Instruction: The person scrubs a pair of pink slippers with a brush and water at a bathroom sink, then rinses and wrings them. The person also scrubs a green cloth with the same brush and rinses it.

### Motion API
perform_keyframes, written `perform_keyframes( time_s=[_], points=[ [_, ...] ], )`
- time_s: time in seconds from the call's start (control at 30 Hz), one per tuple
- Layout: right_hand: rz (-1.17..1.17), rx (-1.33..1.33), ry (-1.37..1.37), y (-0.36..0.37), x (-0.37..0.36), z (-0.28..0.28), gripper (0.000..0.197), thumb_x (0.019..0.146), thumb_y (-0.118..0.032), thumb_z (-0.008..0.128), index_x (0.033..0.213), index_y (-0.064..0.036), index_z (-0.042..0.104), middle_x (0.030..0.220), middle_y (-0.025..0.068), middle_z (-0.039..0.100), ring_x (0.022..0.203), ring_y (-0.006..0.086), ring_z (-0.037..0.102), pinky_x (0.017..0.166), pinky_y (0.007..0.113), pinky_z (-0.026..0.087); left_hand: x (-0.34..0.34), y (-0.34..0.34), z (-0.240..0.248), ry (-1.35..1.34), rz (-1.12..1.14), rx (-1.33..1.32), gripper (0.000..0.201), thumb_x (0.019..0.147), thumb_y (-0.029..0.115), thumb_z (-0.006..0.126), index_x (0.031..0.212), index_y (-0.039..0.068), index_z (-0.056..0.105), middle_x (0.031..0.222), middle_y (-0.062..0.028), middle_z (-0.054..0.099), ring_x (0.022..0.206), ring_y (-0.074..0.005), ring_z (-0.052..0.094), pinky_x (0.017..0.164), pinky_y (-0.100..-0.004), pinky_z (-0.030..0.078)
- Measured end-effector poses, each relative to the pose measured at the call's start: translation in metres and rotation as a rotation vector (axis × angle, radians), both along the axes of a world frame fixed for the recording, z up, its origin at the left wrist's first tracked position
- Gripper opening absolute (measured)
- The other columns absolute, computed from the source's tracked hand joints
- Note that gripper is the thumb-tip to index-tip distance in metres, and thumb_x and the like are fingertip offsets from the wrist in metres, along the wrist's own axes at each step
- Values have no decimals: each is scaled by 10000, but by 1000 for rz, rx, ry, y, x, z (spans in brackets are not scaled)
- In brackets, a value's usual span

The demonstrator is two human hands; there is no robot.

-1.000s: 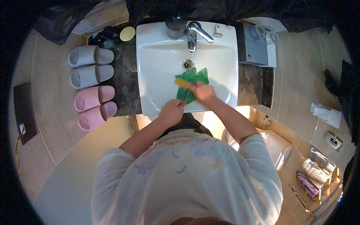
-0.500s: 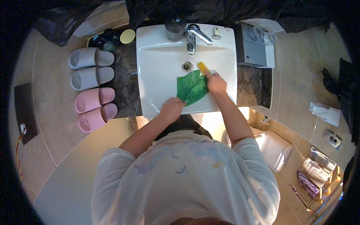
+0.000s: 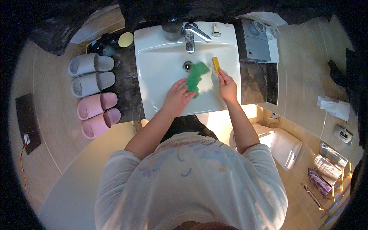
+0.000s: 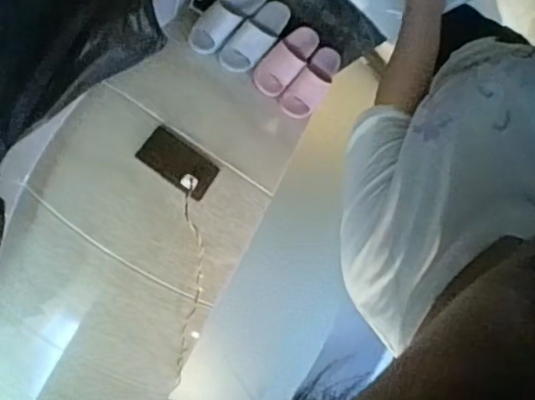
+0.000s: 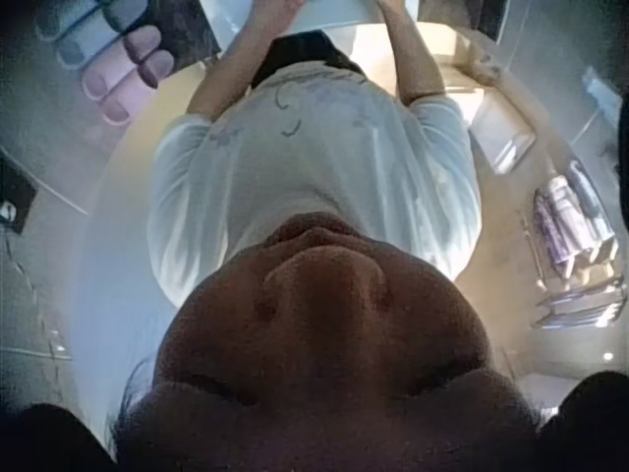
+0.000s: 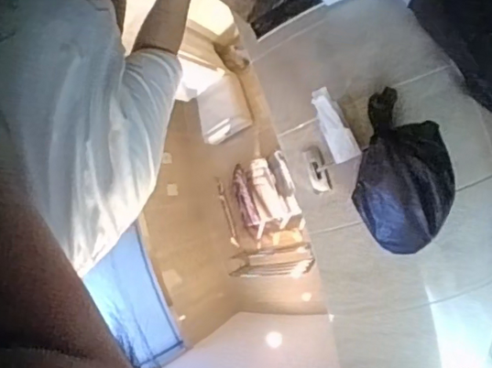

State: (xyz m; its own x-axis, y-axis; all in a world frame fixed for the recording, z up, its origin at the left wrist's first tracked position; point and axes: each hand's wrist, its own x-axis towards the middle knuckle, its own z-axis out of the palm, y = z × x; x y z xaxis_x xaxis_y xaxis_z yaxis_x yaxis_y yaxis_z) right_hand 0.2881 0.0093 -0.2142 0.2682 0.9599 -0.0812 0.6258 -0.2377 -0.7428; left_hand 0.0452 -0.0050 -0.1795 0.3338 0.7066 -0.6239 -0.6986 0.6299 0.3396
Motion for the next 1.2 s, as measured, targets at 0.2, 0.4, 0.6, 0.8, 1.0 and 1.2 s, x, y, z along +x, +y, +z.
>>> perform_keyframes(
  time_s=[0.2,0.4,0.6,0.8,1.0,1.2],
  points=[
    [170,-119,-91,-9,-22,16,314,977,-294,551,1277,-261,639,908,180,643,843,346,638,757,434,521,-54,-32,-6,581,-365,43,365,960,105,555,1314,33,499,1190,-169,584,1134,-275,584,927,-388,509],
    [388,-134,-212,-45,-54,2,317,978,-279,525,1278,-274,628,796,153,593,705,345,624,615,448,521,-56,-23,23,1427,-1109,902,387,867,140,643,1225,3,587,1172,-191,590,1062,-362,584,959,-434,482],
    [742,-238,-502,-58,-62,12,371,967,-254,498,1327,-313,561,825,115,606,702,327,655,621,433,556,-35,-53,-10,1545,-1025,1128,350,836,167,663,1146,8,631,1126,-164,605,1091,-360,566,950,-449,482],
    [562,-329,-574,3,-33,7,342,936,-242,500,1258,-173,594,982,170,637,738,333,683,602,459,564,-42,-49,-13,1477,-1048,1080,285,846,138,643,1118,62,675,1108,-139,634,1081,-344,585,946,-432,498],
    [855,-96,-437,-41,-46,-7,479,906,-143,503,1354,-308,533,945,143,637,778,310,672,636,435,563,-50,-52,-24,1405,-1104,1174,290,850,55,582,1114,74,700,1137,-133,658,1112,-322,589,969,-420,493],
    [692,-340,-606,5,-52,5,501,871,-143,501,1344,-305,537,901,124,644,780,307,677,615,438,565,-52,-55,-32,1381,-1019,1162,306,830,15,561,1091,73,710,1125,-124,674,1131,-314,588,995,-409,481]
  ],
)
